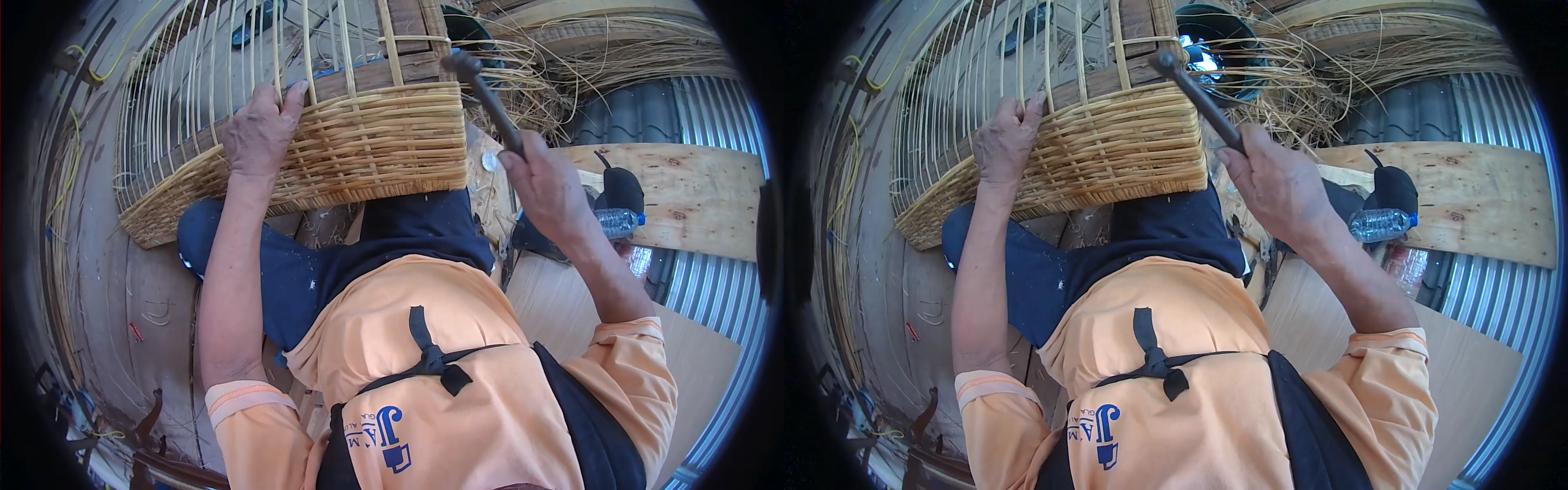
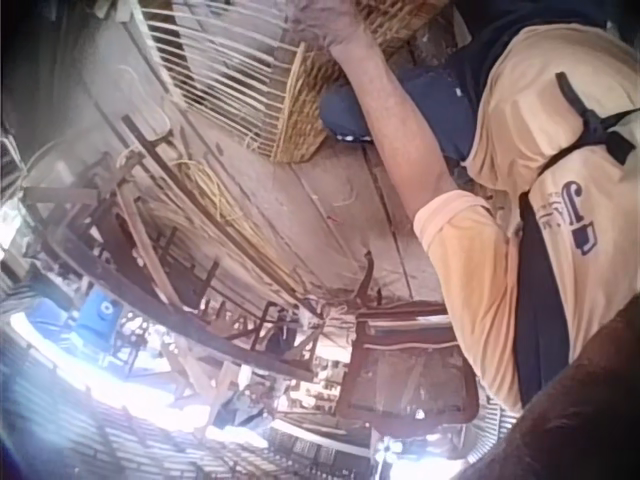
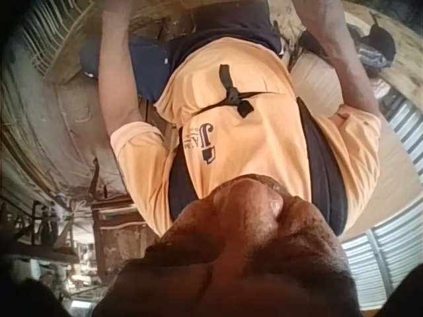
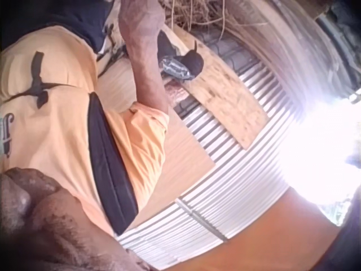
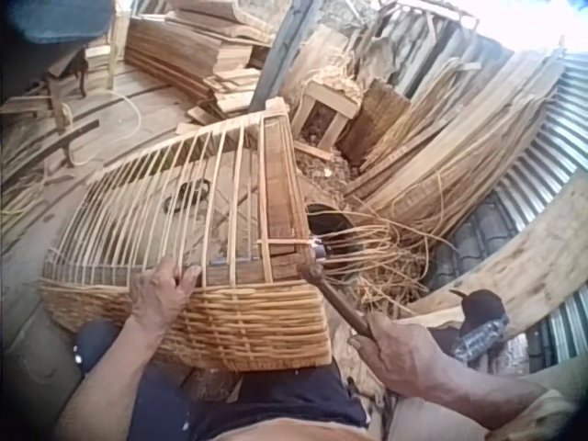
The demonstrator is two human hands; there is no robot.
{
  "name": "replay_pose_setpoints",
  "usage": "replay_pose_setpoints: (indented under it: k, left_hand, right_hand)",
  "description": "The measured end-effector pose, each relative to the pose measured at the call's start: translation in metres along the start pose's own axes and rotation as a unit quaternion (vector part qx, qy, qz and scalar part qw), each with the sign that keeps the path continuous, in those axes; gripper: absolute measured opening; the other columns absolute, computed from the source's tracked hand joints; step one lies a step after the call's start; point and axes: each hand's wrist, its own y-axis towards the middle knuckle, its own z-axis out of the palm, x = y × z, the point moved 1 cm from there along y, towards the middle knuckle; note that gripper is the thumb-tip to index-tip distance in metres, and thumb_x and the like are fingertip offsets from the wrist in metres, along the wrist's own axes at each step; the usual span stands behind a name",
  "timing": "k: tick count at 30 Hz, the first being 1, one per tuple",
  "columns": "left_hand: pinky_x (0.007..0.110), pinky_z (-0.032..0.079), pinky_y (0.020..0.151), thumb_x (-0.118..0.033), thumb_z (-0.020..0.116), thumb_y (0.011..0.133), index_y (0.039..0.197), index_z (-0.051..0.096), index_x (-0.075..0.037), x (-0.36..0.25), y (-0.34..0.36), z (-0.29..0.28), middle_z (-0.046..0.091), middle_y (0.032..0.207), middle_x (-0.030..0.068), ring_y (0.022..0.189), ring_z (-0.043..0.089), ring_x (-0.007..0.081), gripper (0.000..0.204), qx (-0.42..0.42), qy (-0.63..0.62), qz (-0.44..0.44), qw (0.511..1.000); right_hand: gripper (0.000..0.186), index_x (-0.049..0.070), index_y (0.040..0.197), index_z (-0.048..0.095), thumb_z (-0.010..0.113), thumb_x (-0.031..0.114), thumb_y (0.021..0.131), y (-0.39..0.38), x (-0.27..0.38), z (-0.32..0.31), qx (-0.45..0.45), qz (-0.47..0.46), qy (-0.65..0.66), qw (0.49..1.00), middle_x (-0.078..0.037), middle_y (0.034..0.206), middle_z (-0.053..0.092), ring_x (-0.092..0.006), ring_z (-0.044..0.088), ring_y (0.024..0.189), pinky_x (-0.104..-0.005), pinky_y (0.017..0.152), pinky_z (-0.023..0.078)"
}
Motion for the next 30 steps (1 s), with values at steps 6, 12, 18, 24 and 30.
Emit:
replay_pose_setpoints:
  k: [6,12,18,24,30]
  left_hand:
    - [0.045,0.046,0.071,-0.029,0.058,0.088,0.081,0.056,-0.007,-0.017,-0.005,-0.011,0.060,0.083,0.0165,0.081,0.059,0.0360,0.023,0.006,0.043,-0.034,0.998]
    - [0.040,0.043,0.085,-0.003,0.061,0.079,0.101,0.061,-0.007,-0.106,-0.029,-0.015,0.057,0.100,0.0102,0.094,0.054,0.0294,0.022,-0.050,-0.069,0.202,0.976]
    - [0.037,0.044,0.079,-0.001,0.066,0.075,0.094,0.062,-0.009,-0.139,-0.024,0.006,0.058,0.094,0.0069,0.087,0.054,0.0263,0.022,-0.048,-0.149,0.185,0.970]
    - [0.036,0.044,0.078,-0.001,0.066,0.073,0.093,0.062,-0.009,-0.139,-0.023,0.007,0.059,0.093,0.0056,0.086,0.054,0.0256,0.022,-0.039,-0.147,0.202,0.968]
    - [0.036,0.043,0.076,0.004,0.061,0.077,0.094,0.062,-0.007,-0.141,-0.026,0.003,0.061,0.093,0.0081,0.083,0.055,0.0263,0.021,-0.051,-0.134,0.217,0.966]
  right_hand:
    - [0.029,0.000,0.086,0.048,0.047,0.028,0.094,-0.013,-0.025,0.022,-0.025,0.048,0.201,0.978,-0.018,0.061,0.054,-0.0378,0.055,0.059,-0.0431,0.054,0.042]
    - [0.029,0.004,0.081,0.048,0.050,0.029,0.096,-0.057,-0.054,0.086,-0.048,0.213,0.448,0.867,0.001,0.055,0.047,-0.0064,0.045,0.044,-0.0237,0.042,0.036]
    - [0.027,0.004,0.082,0.048,0.052,0.028,0.095,-0.064,-0.065,0.104,-0.025,0.191,0.467,0.863,0.000,0.056,0.048,-0.0078,0.045,0.045,-0.0259,0.042,0.037]
    - [0.028,0.004,0.083,0.049,0.054,0.029,0.094,-0.057,-0.070,0.092,-0.045,0.138,0.424,0.894,-0.009,0.059,0.050,-0.0199,0.051,0.049,-0.0317,0.048,0.041]
    - [0.022,0.005,0.087,0.048,0.055,0.026,0.091,-0.037,-0.054,0.045,-0.094,-0.030,0.241,0.966,-0.017,0.065,0.054,-0.0368,0.057,0.063,-0.0424,0.056,0.045]
